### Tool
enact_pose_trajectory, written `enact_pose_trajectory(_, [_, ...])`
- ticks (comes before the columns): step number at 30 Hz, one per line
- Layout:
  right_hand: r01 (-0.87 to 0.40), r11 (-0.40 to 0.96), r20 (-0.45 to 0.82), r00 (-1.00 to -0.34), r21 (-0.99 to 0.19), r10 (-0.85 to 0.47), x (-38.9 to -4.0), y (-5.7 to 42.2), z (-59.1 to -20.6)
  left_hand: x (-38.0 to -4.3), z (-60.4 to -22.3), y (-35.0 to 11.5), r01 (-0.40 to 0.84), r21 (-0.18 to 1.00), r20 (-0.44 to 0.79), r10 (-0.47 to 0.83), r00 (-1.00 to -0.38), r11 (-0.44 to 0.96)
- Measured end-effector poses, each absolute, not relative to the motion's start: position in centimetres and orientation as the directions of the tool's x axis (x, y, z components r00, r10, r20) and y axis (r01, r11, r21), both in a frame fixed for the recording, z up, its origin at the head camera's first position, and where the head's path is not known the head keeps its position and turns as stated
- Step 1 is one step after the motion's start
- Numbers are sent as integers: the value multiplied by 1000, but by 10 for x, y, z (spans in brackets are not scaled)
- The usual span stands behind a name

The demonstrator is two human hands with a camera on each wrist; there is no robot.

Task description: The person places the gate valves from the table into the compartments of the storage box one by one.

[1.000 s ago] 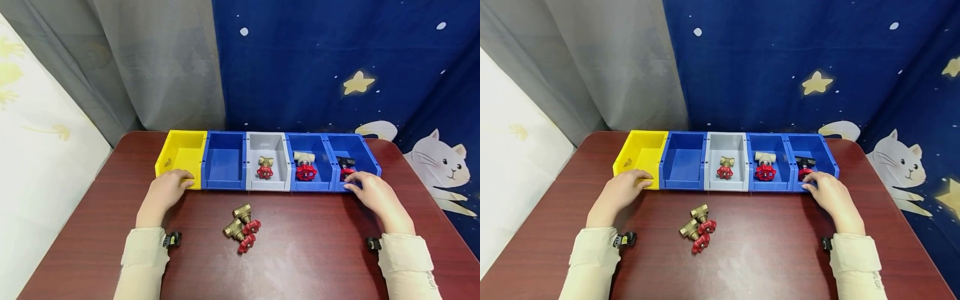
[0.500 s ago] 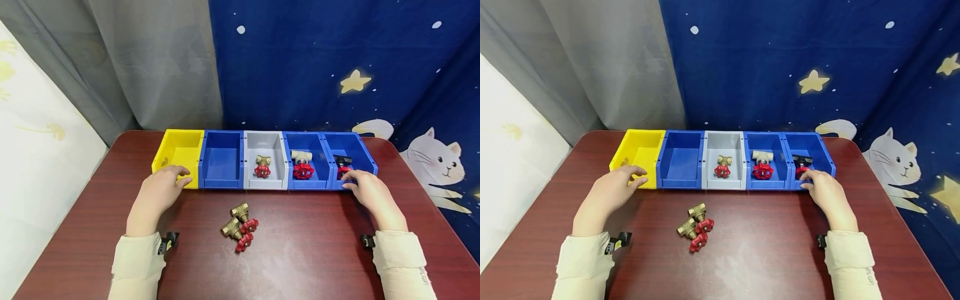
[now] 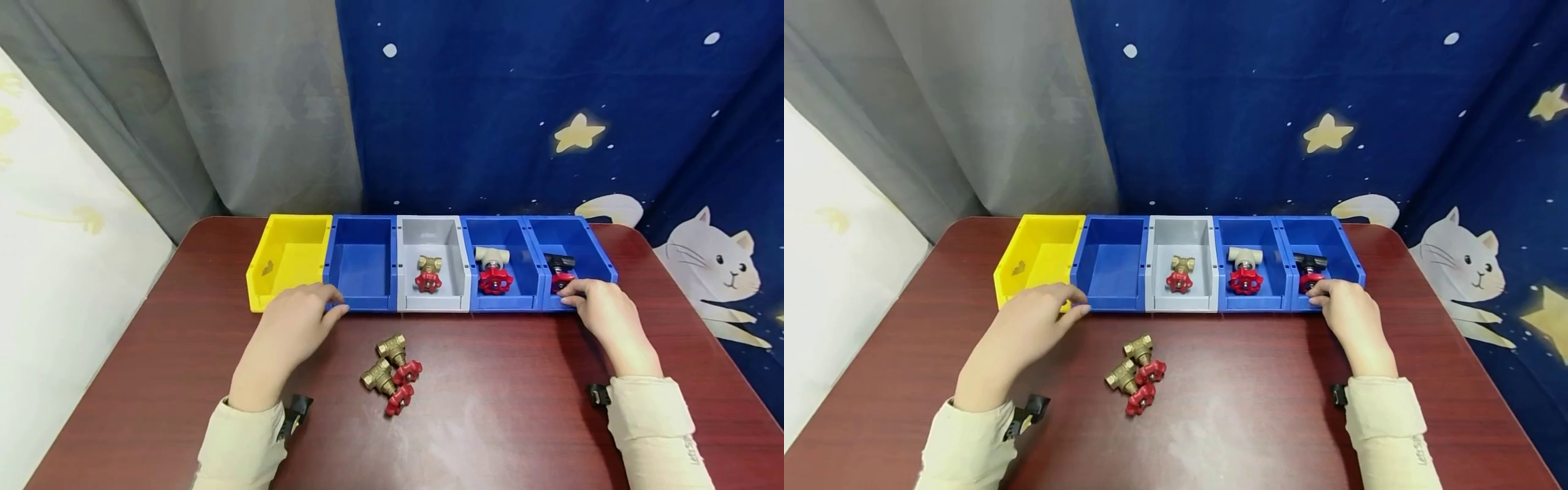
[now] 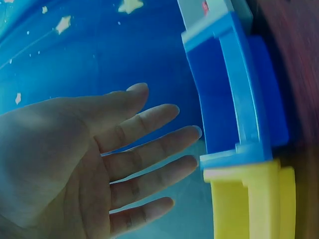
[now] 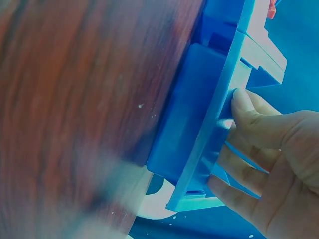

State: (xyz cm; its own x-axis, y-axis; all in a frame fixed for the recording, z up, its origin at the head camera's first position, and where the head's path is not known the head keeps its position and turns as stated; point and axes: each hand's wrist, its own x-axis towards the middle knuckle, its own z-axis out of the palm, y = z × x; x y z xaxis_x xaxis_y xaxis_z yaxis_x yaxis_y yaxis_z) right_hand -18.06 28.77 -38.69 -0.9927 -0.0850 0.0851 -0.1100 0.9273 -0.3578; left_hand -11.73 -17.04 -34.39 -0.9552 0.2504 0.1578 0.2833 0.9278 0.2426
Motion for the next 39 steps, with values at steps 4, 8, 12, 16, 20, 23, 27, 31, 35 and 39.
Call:
enact_pose_trajectory(4, [-100, 926, 72, -994, -363, -79, -178, 284, -389, -109, -348, -158, 306, 228, 153, 276, -949, 924])
enact_pose_trajectory(8, [-82, 927, 27, -997, -366, -78, -176, 282, -390, -101, -351, -146, 316, 232, 114, 297, -948, 920])
enact_pose_trajectory(12, [-73, 934, 11, -997, -349, -74, -176, 283, -388, -96, -354, -136, 325, 224, 76, 316, -946, 919])
enact_pose_trajectory(16, [-71, 940, 10, -997, -334, -71, -179, 283, -384, -94, -357, -129, 310, 192, 86, 299, -950, 931])
enact_pose_trajectory(20, [-71, 943, 18, -997, -325, -69, -181, 280, -383, -93, -361, -126, 324, 188, 112, 308, -945, 927])
enact_pose_trajectory(23, [-83, 944, 34, -997, -318, -76, -182, 279, -383, -91, -363, -124, 356, 211, 130, 335, -933, 910])
enact_pose_trajectory(27, [-92, 946, 61, -995, -310, -76, -182, 277, -384, -88, -365, -120, 379, 237, 147, 352, -924, 895])
enact_pose_trajectory(31, [-89, 948, 74, -995, -305, -70, -182, 276, -384, -79, -368, -115, 332, 213, 170, 299, -939, 919])
enact_pose_trajectory(35, [-81, 946, 60, -996, -314, -65, -182, 276, -384, -69, -371, -111, 292, 200, 199, 253, -947, 935])
enact_pose_trajectory(39, [-60, 945, 40, -998, -321, -49, -183, 275, -384, -62, -375, -110, 262, 196, 189, 226, -956, 945])
